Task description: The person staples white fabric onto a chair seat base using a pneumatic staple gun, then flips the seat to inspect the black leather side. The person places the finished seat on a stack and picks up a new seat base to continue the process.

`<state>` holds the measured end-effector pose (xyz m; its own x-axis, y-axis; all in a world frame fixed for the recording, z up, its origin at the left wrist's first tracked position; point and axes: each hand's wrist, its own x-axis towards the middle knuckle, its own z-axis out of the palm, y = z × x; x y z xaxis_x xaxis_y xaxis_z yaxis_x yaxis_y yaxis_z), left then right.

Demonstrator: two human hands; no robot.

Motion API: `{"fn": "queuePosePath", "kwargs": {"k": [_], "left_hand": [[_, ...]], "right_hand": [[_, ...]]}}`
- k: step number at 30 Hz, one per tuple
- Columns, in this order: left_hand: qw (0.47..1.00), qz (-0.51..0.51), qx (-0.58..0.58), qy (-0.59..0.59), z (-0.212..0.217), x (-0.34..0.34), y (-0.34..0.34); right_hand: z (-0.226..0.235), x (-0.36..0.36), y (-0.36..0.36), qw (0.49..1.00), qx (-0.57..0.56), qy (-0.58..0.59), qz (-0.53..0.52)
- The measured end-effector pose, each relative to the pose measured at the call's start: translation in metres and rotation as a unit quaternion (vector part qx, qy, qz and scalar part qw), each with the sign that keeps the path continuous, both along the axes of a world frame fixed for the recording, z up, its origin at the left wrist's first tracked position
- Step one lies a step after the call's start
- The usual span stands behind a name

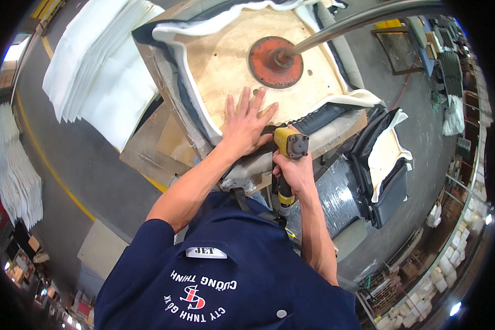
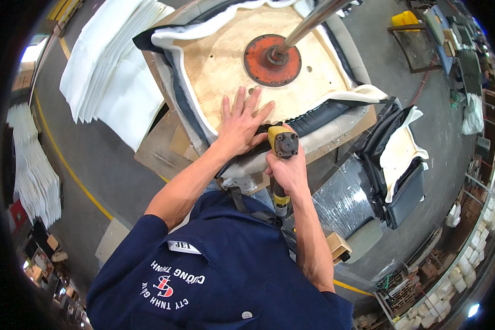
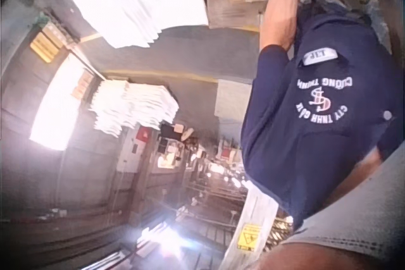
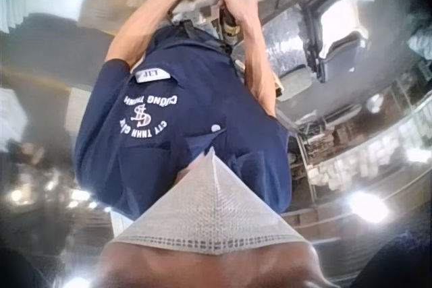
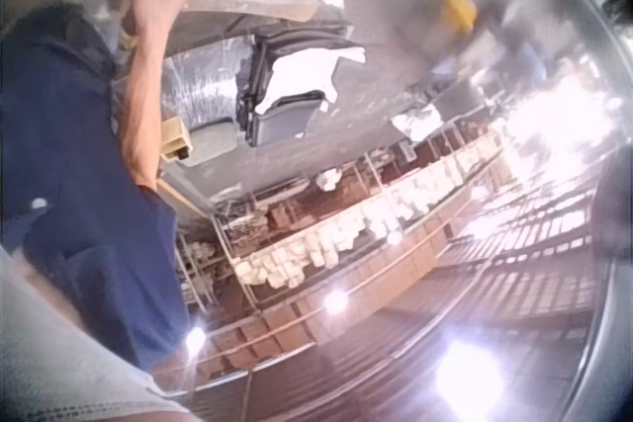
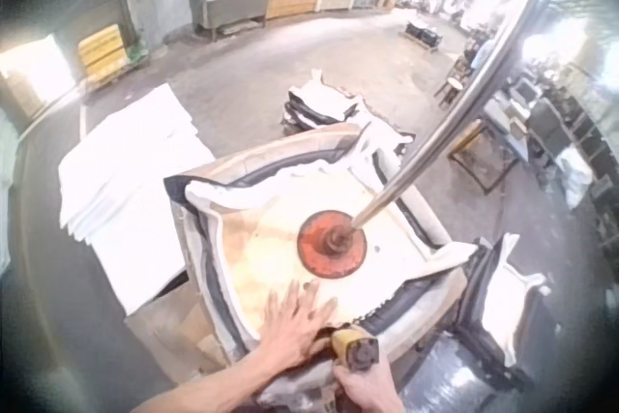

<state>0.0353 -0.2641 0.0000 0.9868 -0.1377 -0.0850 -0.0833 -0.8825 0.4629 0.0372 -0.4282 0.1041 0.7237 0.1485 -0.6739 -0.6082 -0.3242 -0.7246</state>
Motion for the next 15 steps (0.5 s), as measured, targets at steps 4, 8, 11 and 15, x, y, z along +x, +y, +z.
{"fn": "queuePosePath", "kwargs": {"k": [4,8,11,15], "left_hand": [[1.000,-0.018,-0.005,-0.001,0.007,0.002,0.007],[0.999,-0.026,-0.012,-0.016,0.001,0.003,0.010],[1.000,-0.023,-0.001,-0.016,0.000,-0.001,0.010],[0.999,-0.029,-0.005,0.021,0.003,-0.002,0.007]], "right_hand": [[0.006,-0.005,-0.010,0.999,0.032,0.014,-0.029],[0.003,-0.015,-0.016,0.998,0.056,0.015,-0.025],[0.003,-0.014,-0.010,0.998,0.063,0.015,-0.020],[-0.003,-0.013,-0.004,0.999,0.041,0.016,-0.026]]}}
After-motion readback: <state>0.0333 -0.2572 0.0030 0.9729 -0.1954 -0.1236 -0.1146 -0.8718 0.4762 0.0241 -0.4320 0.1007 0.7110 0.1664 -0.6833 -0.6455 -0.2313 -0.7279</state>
